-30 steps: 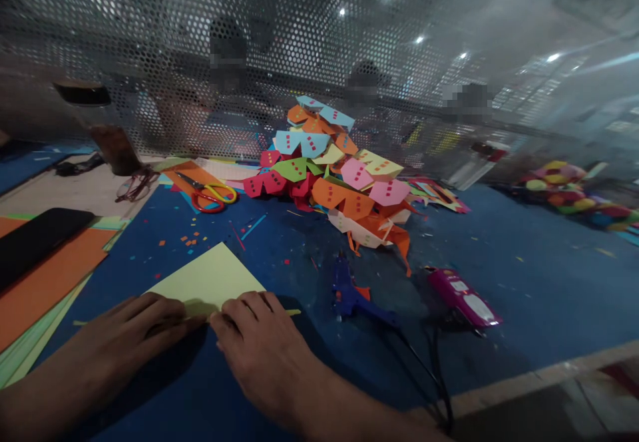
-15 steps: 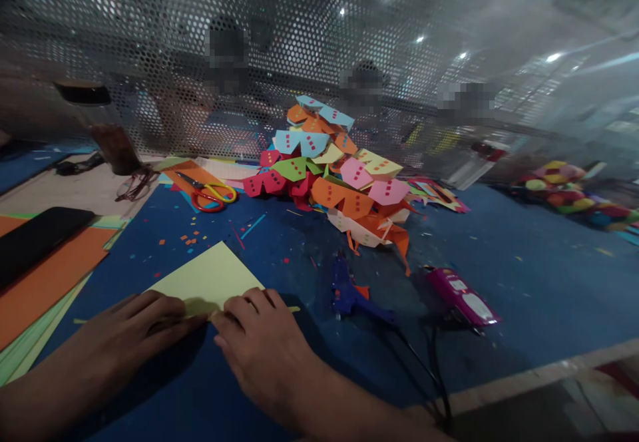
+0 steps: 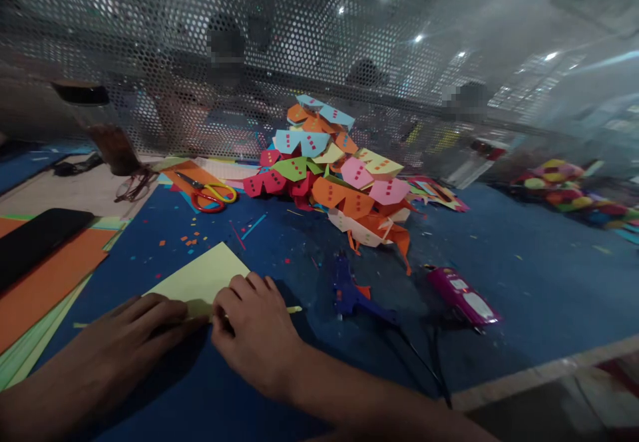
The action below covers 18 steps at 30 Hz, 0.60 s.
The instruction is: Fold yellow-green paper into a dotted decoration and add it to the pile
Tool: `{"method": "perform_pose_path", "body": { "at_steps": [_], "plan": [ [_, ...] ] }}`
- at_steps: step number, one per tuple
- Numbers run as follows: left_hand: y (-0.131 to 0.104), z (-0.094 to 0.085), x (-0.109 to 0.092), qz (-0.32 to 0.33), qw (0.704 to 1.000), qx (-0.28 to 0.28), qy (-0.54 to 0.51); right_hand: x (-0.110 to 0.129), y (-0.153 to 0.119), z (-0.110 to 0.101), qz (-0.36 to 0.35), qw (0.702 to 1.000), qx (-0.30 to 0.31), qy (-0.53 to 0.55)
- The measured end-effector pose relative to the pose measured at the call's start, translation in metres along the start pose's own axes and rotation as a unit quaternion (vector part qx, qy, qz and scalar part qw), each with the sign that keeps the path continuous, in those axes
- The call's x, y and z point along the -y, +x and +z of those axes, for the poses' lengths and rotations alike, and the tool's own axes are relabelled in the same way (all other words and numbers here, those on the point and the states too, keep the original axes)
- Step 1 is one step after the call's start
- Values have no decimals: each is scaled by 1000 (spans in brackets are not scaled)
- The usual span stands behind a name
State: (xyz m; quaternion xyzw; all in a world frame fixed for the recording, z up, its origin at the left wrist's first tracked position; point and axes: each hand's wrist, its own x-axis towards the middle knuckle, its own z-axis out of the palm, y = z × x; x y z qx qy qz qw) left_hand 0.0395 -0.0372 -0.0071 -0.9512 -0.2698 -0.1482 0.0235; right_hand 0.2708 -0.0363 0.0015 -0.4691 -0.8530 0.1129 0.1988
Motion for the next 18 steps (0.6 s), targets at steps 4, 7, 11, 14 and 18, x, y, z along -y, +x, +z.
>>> {"method": "perform_pose_path", "body": {
  "at_steps": [4, 7, 11, 14, 18],
  "plan": [
    [-3, 4, 0, -9, 1000, 0, -3, -2, -2, -2, -5, 1000, -11, -15],
    [-5, 6, 1, -5, 1000, -5, -9, -3, -4, -5, -2, 1000, -9, -17],
    [-6, 7, 1, -8, 1000, -14, -16, -5, -6, -8, 10, 1000, -8, -22],
    [-6, 6, 1, -8, 1000, -17, -16, -8, -8, -9, 16, 1000, -9, -19],
    [-7, 7, 2, -9, 1000, -16, -17, -13, -11, -10, 17, 1000, -10, -15]
  ]
}}
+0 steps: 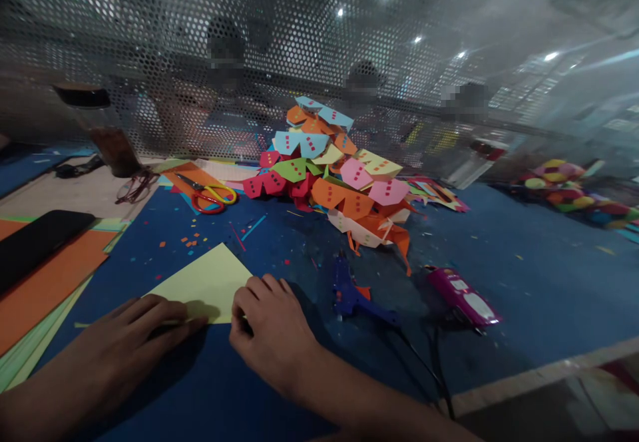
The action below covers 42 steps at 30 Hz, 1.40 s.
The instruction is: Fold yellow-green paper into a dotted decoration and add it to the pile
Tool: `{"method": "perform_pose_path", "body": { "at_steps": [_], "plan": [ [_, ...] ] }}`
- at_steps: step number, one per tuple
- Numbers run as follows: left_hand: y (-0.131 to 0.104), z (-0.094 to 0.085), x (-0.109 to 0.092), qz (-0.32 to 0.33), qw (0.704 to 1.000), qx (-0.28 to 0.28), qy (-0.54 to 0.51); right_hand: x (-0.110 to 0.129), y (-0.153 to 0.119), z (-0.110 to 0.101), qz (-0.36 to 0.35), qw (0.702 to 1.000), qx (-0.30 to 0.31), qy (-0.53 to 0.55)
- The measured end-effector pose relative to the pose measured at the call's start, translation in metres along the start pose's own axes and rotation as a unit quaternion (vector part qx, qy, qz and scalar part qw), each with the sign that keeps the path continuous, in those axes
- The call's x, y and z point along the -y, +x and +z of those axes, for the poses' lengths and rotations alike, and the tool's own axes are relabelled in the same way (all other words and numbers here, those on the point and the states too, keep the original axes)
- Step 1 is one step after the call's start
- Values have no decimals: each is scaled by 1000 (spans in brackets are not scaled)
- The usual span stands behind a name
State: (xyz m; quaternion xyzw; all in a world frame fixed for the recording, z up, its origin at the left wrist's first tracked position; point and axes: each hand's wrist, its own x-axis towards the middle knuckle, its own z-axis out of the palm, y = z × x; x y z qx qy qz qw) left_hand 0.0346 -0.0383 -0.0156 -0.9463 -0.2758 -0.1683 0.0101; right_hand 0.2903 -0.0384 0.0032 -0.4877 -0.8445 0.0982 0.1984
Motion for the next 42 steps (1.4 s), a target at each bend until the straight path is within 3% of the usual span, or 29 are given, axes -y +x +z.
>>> {"method": "perform_pose_path", "body": {
  "at_steps": [23, 42],
  "plan": [
    [4, -10, 0, 0, 1000, 1, 24, -28, -26, -15, 21, 999, -27, -11],
    [-3, -4, 6, 10, 1000, 13, 7, -30, -34, -33, 48, 997, -2, -65]
  ]
}}
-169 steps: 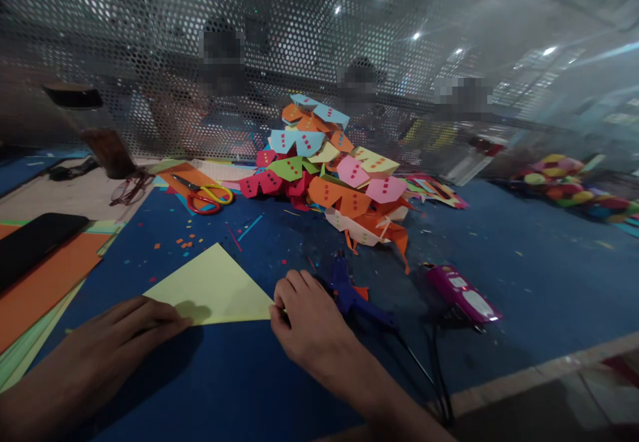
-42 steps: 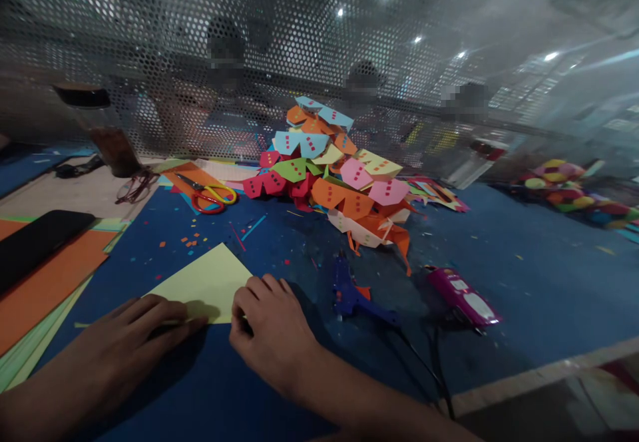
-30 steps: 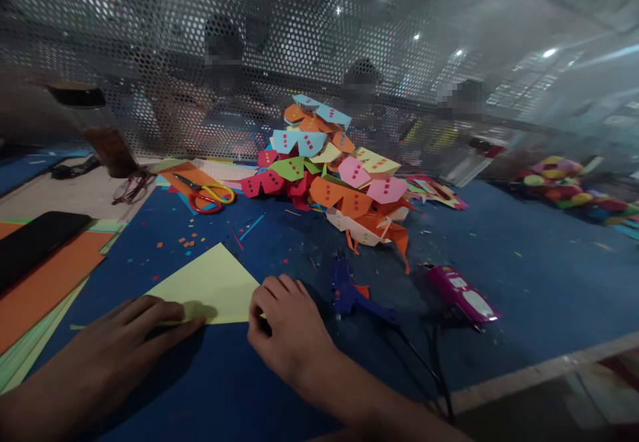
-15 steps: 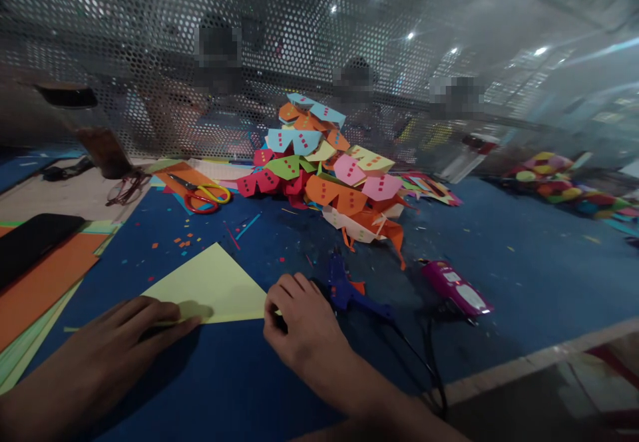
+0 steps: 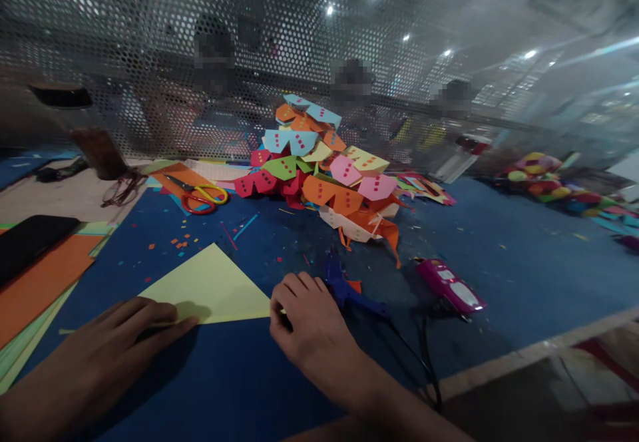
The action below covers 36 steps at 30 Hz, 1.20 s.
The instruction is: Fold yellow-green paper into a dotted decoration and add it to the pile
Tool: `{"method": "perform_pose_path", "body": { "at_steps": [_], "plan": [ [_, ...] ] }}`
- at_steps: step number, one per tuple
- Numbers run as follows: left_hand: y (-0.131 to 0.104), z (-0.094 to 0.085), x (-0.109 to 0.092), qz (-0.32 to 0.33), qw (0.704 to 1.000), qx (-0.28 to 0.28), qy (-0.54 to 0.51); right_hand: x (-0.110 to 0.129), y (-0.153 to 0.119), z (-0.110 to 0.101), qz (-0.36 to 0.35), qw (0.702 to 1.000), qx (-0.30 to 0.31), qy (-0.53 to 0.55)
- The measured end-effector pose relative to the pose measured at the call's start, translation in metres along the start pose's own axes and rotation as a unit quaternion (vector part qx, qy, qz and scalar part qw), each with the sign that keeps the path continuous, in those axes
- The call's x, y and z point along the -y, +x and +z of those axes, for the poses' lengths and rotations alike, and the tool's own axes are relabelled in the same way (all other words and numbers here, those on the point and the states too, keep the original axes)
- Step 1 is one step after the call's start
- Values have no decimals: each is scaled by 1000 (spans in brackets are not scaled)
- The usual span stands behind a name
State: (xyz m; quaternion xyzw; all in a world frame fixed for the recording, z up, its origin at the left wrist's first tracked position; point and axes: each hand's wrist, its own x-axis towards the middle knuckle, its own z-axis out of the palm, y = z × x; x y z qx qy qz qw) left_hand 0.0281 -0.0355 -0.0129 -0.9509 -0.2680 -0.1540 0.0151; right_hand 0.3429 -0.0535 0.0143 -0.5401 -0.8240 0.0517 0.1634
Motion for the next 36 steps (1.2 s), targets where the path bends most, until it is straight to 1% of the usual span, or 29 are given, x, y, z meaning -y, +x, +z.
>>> {"method": "perform_pose_path", "body": {
  "at_steps": [4, 10, 13, 15, 17, 20, 22, 23, 26, 28, 30, 32, 36],
  "plan": [
    [3, 0, -2, 0, 1000, -23, 2, 0, -1, -6, 5, 1000, -1, -8],
    [4, -2, -3, -2, 1000, -9, 3, -1, -8, -18, 5, 999, -17, -30],
    [4, -3, -4, -4, 999, -32, -7, -2, -10, -21, 2, 999, -27, -41],
    [4, -1, -4, -7, 999, -41, -15, -3, -11, -21, -2, 998, -24, -50],
    [4, 0, -4, -9, 999, -37, -18, -1, -11, -21, -6, 998, -23, -60],
    [4, 3, -3, -15, 999, -34, -14, 6, -9, -18, -8, 997, -54, -59],
    [5, 3, -4, -15, 999, -41, -21, 14, -6, -14, -26, 997, -70, -31],
    [5, 4, -4, -14, 999, -46, -27, 19, -3, -11, -42, 997, -69, -11],
    [5, 5, -5, -14, 998, -55, -42, 33, 10, -3, -105, 994, -19, 30],
    [4, 7, -5, -25, 997, -51, -45, 40, 21, 3, -125, 991, 25, 33],
    [3, 9, -5, -38, 997, -51, -45, 44, 31, 9, -138, 989, 54, 29],
    [4, 9, -5, -51, 996, -57, -55, 44, 37, 14, -140, 988, 63, 25],
    [12, 6, -5, -88, 989, -65, -103, 41, 39, 24, -131, 989, 55, 43]
  ]
}}
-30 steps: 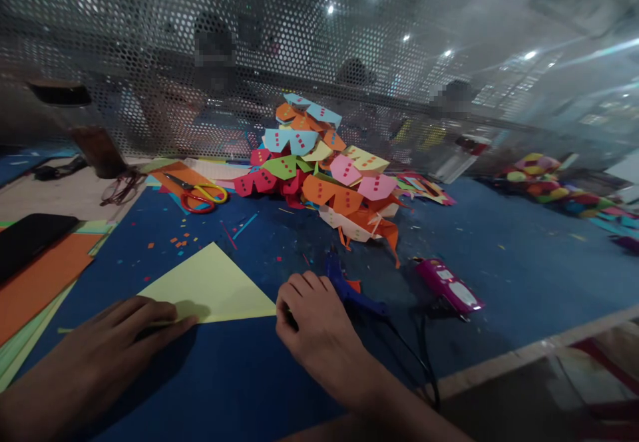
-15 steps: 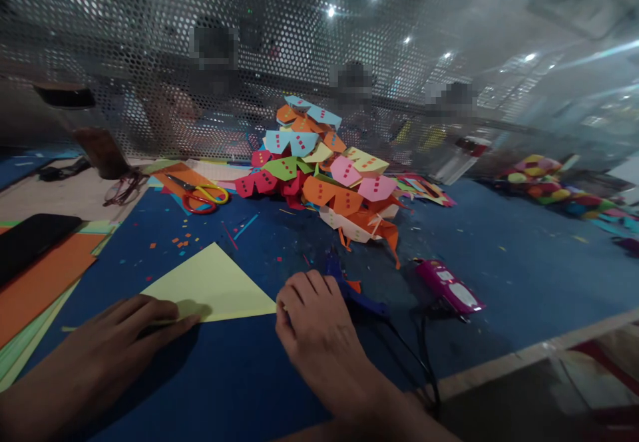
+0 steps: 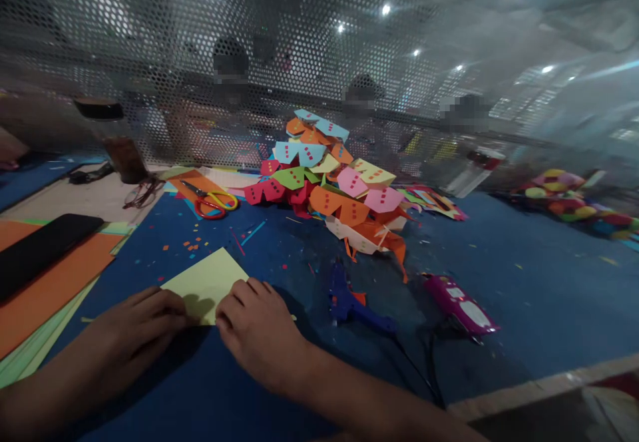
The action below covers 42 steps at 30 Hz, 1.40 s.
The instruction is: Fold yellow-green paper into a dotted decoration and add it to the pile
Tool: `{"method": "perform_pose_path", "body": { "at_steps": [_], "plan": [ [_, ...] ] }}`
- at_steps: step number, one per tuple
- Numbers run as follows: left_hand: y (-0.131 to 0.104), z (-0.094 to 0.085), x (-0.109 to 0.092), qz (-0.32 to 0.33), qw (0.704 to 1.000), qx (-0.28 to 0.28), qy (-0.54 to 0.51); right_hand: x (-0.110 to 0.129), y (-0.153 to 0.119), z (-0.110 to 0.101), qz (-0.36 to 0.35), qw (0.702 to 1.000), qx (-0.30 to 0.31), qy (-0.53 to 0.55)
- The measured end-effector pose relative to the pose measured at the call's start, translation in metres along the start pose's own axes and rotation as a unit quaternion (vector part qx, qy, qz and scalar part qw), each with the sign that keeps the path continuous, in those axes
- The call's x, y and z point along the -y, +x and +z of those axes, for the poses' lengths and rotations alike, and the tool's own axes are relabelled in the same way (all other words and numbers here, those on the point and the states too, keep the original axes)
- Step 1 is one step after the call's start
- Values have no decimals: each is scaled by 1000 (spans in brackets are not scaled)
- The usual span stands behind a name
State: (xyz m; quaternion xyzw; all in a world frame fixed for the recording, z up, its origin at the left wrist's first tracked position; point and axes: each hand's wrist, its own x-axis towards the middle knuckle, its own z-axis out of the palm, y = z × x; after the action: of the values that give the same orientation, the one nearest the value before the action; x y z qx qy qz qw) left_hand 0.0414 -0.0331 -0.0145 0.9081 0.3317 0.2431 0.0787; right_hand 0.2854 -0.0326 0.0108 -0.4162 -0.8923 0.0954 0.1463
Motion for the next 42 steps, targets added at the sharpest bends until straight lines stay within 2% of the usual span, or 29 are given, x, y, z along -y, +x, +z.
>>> {"method": "perform_pose_path", "body": {
  "at_steps": [4, 11, 19, 26, 34, 42],
  "plan": [
    [11, 1, -3, -16, 1000, -4, -13, -3, -1, 6, -11, 999, -27, 16],
    [20, 2, -9, 39, 999, 6, 32, -3, -2, 8, -7, 999, -33, 23],
    [19, 2, -8, 79, 993, 14, 86, -2, -3, 8, 1, 999, -36, 30],
    [12, 6, -5, 31, 999, 22, 30, -3, -3, 8, -1, 999, -36, 37],
    [13, 6, -6, -27, 998, 1, -48, -3, -3, 8, -2, 998, -40, 43],
    [15, 6, -8, -68, 995, 2, -74, -2, -4, 8, 4, 998, -39, 39]
  ]
}}
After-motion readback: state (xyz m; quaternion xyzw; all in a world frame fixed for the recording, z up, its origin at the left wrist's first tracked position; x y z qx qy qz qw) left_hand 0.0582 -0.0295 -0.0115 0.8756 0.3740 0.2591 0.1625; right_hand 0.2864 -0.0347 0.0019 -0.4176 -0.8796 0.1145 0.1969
